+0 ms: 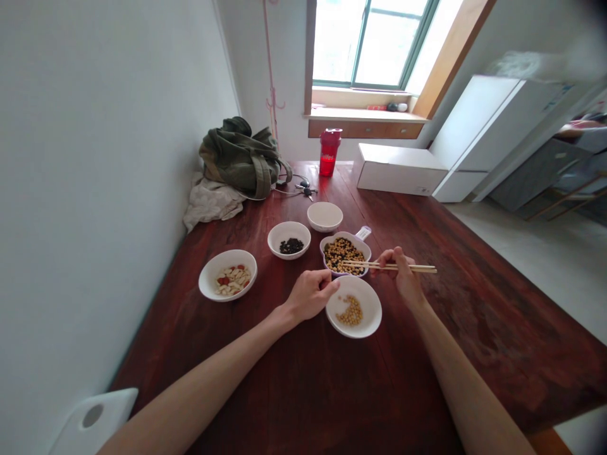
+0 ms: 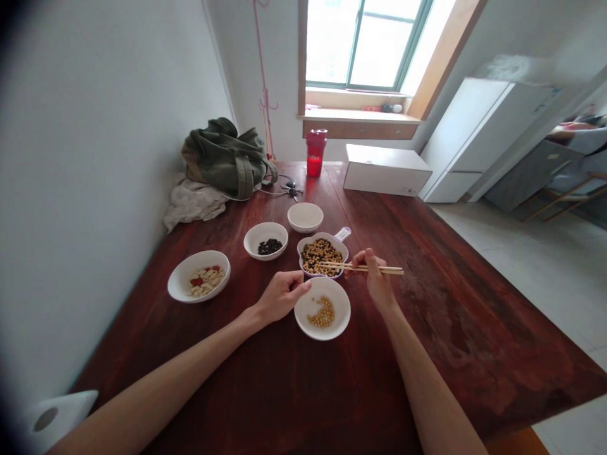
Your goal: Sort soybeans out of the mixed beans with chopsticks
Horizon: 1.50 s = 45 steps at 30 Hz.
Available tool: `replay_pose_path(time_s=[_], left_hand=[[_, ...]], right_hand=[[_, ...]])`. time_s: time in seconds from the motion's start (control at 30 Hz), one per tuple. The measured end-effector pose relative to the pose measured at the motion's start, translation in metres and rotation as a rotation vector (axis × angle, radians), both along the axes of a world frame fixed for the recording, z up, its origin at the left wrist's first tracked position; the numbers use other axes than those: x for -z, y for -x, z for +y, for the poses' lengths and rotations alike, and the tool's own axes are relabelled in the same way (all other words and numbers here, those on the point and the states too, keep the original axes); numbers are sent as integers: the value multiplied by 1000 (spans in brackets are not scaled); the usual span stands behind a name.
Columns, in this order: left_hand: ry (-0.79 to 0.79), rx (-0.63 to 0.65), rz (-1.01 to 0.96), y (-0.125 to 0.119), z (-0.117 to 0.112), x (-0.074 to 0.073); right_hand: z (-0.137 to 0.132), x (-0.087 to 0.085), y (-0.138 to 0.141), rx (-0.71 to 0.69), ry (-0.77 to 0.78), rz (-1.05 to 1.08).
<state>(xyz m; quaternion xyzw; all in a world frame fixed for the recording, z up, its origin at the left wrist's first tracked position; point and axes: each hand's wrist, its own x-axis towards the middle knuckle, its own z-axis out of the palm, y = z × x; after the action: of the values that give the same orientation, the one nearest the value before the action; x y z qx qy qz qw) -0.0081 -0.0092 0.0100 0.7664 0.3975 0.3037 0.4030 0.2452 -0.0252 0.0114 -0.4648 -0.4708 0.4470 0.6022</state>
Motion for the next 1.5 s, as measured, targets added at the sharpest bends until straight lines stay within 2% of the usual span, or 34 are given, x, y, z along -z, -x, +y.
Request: replay_pose_path(time_s=[0.8, 1.17, 1.27, 1.4, 1.5], left_hand=[[-4, 5, 13, 0, 0, 1], [4, 6, 3, 0, 0, 1], [5, 6, 1, 0, 0, 2], [12, -3, -10, 0, 1, 3], [14, -15, -22, -1, 2, 4]], right_hand=[[1, 1, 2, 31, 3, -5], [1, -6, -5, 32, -14, 88], [-2, -14, -9, -22, -44, 164], [-7, -24, -16, -183, 16, 204], [-9, -26, -18, -240, 24, 231]])
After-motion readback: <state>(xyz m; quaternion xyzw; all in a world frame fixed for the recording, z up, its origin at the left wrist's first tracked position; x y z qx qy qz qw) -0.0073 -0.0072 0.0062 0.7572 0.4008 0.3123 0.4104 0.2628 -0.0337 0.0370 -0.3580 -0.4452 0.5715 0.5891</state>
